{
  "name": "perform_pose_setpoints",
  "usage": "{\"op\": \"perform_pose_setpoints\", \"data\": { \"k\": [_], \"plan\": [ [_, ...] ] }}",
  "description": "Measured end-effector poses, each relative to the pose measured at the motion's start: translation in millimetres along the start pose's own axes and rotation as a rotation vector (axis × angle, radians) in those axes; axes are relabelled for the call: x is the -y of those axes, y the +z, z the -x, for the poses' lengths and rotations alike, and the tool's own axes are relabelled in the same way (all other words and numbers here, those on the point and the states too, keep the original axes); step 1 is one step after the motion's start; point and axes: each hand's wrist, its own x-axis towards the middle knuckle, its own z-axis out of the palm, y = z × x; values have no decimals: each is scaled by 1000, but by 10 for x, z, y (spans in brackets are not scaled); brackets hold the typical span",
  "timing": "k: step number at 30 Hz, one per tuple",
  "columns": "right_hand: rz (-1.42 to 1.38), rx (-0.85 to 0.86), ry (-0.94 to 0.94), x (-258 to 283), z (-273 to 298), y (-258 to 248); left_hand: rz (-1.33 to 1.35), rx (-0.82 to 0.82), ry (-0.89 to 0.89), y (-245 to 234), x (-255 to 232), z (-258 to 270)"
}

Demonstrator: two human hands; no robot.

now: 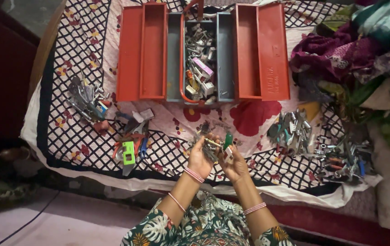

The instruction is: The person empties a red toolbox, sorts small metal parts and tools by hand, and places them back into the toolbox compartments. The person handles screws, bolts, and a ratchet, arranging them within the open toolbox.

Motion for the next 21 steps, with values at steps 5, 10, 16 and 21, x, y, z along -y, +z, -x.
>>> {"op": "perform_pose_setpoints", "data": {
  "k": [5,10,16,21],
  "plan": [
    [-40,3,33,-27,-130,-46,2,-18,10,-1,-55,-68],
    [-59,-41,26,-54,-357,-121,-6,-5,-11,8,-200,-203],
    [-100,-41,58,-103,-663,-72,18,-6,-9,58,-451,-357],
    [-90,-27,70,-94,-946,147,-7,52,-14,133,-693,-547]
  ]
}}
